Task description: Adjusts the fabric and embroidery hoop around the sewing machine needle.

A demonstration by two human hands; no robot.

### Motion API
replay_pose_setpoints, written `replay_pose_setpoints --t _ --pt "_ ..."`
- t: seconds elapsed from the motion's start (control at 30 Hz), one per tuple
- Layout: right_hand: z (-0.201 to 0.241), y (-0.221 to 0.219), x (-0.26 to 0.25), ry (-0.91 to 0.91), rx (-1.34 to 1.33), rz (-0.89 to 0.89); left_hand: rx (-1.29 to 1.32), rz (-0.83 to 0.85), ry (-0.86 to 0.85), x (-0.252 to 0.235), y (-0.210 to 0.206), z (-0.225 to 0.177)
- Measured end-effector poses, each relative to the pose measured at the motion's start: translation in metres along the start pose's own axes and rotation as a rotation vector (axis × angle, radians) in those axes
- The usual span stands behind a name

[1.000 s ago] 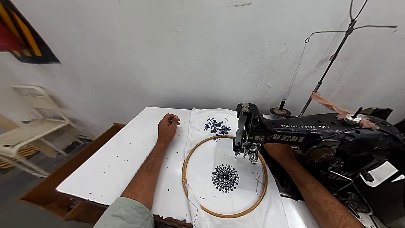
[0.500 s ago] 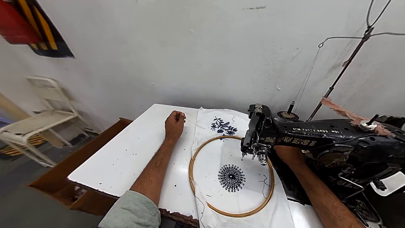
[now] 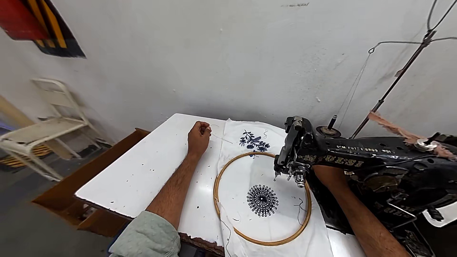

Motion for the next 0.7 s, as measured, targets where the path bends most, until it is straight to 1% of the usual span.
replay_pose_setpoints --t 0.2,0.33,0.43,0.6,0.7 --pt "-0.0063 -0.0019 -0.0032 -0.011 0.004 -0.013 0.043 -0.053 0.095 0.0001 0.0066 0.001" --pt "-0.0083 -0.0028 -0.0046 -0.021 -0.001 -0.019 0.039 -0.093 0.077 -0.0007 0.0087 0.0042" --pt "-0.0075 -0.0026 -0.0044 0.01 -0.003 -0.037 0.001 -0.1 0.04 -0.0001 0.0079 0.0019" --pt "-0.0091 -0.0031 -0.0055 0.016 -0.013 -0.059 -0.091 -0.073 0.094 0.0002 0.0107 -0.0021" --pt "-0.0059 -0.0015 -0.0039 0.026 0.023 -0.059 -0.074 -0.07 0.106 -0.0013 0.0099 0.0016"
Point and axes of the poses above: each hand's wrist, its own x-axis away from the middle knuckle, its own y-axis out of the back of the hand, z = x × y, the point moved 6 cm from there along -x, towards the middle knuckle, and after that the axes turned 4 degrees about -y, right-handed, at the moved point
